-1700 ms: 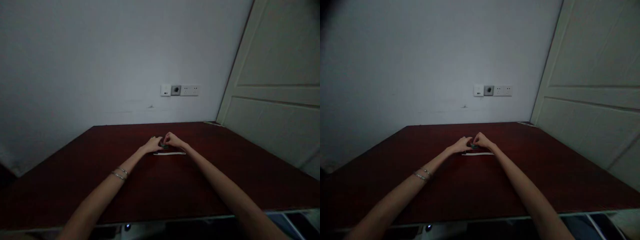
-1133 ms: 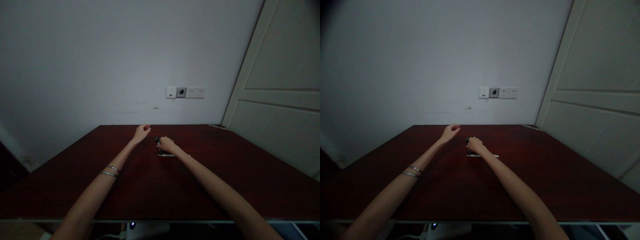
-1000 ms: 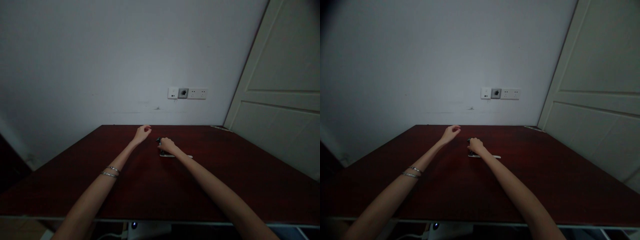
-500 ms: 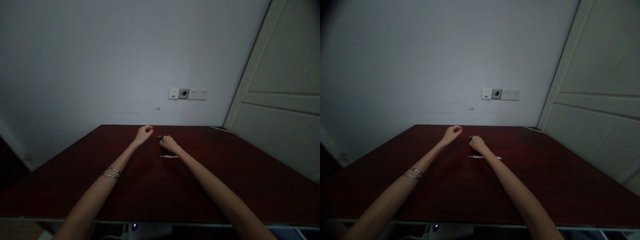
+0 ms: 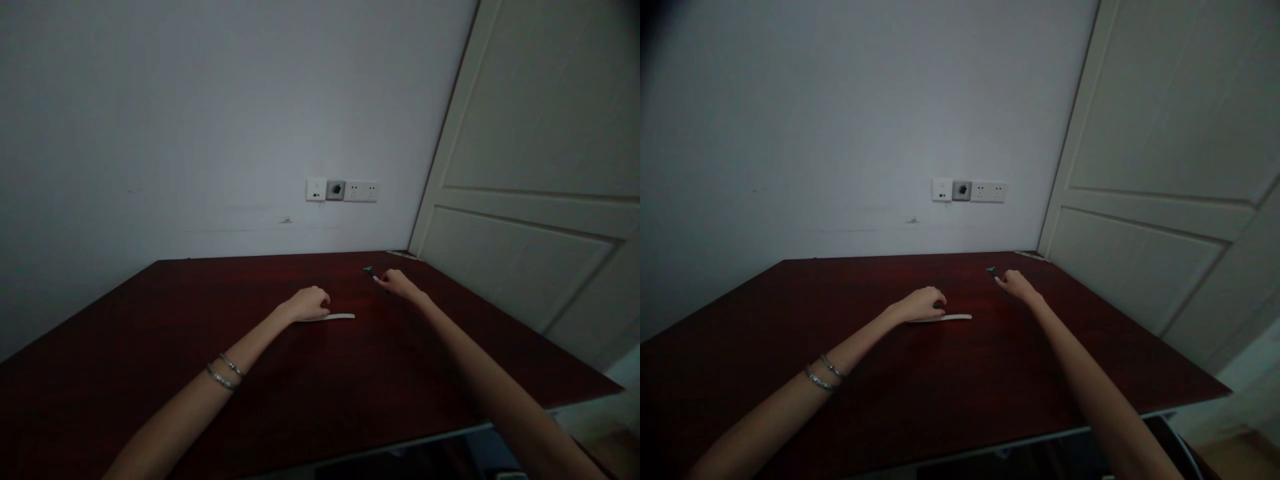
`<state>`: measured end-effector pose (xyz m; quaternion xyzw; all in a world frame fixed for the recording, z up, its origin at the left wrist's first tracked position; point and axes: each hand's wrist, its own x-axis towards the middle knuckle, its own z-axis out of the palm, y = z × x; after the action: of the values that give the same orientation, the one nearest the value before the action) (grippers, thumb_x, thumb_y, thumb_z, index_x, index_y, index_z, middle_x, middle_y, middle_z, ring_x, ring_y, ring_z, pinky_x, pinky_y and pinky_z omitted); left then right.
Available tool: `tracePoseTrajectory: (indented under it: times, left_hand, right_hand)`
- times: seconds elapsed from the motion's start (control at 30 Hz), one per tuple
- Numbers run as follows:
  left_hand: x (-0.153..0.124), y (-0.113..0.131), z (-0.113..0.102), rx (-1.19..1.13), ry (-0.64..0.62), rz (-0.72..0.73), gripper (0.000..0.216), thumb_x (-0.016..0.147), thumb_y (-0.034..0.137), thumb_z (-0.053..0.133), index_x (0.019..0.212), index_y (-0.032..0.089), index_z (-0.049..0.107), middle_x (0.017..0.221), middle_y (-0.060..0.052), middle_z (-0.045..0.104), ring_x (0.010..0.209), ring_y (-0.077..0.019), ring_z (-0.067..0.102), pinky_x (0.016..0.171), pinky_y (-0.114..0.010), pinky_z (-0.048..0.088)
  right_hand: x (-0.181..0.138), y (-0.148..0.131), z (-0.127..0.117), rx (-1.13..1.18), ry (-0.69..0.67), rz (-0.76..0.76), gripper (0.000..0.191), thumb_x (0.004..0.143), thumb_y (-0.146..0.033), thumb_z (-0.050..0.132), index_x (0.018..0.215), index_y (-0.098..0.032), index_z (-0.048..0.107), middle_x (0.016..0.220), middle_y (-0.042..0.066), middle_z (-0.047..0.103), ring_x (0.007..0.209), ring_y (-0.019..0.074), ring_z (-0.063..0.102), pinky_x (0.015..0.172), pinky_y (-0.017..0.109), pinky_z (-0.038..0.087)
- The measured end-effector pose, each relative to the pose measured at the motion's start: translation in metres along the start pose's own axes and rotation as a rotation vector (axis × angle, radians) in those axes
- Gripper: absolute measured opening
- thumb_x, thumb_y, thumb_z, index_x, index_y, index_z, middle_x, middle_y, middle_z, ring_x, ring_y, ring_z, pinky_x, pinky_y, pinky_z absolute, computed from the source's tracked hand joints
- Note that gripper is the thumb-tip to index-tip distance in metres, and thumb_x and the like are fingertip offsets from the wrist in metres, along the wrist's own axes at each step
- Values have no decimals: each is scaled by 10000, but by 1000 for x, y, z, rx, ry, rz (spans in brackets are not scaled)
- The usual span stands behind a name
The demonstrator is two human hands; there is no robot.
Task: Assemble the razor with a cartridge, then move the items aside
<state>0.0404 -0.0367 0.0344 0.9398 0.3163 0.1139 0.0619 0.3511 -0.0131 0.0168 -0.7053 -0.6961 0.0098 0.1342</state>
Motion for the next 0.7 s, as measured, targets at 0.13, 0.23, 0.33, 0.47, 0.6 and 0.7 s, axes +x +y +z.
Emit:
tracePoseTrajectory:
  times: [0.13, 0.23, 0.33, 0.47, 0.6, 0.7]
  left_hand:
    - [6, 26, 18, 219, -70, 51, 158, 765, 146, 542, 846, 141, 678, 881, -121, 685, 840, -247, 644, 704, -331, 501]
    - [9, 33, 29, 343, -68, 68, 181, 753, 52, 507, 844, 96, 658, 868, -150, 671, 846, -268, 641, 712, -365, 505]
    - [10, 33, 36, 376, -50, 58, 169, 752, 40, 514, 840, 95, 648, 868, -146, 665, 863, -267, 637, 745, -379, 502]
    - [8, 33, 37, 380, -37, 38, 185, 752, 26, 498, 842, 96, 644, 866, -129, 661, 864, -252, 633, 772, -381, 497]
    - [4, 32, 38, 369, -48, 54, 195, 752, 13, 494, 861, 93, 634, 890, -127, 648, 863, -240, 622, 733, -349, 501]
    - [1, 32, 37, 379, -45, 91, 194, 752, 20, 507, 880, 107, 625, 922, -117, 636, 881, -225, 605, 743, -331, 489]
  right_hand:
    - [-12, 28, 6, -19, -18, 82, 306, 843, -344, 530, 735, -110, 696, 768, 128, 694, 716, 188, 647, 571, 213, 381]
    - [-19, 34, 10, -21, -23, 140, 298, 845, -343, 528, 758, -109, 690, 790, 135, 686, 742, 200, 650, 586, 222, 392]
    - [-22, 34, 13, -24, -10, 182, 298, 842, -351, 529, 783, -105, 686, 787, 141, 678, 755, 205, 652, 599, 226, 398]
    - [-24, 33, 17, -54, -8, 214, 277, 826, -352, 544, 814, -109, 676, 842, 146, 676, 791, 217, 653, 604, 231, 398]
    - [-28, 31, 16, -97, -19, 218, 292, 837, -373, 528, 846, -115, 665, 903, 160, 671, 814, 245, 653, 599, 251, 409]
    - [-33, 23, 11, -126, -5, 207, 326, 851, -400, 507, 876, -114, 661, 913, 168, 670, 830, 267, 649, 610, 272, 428]
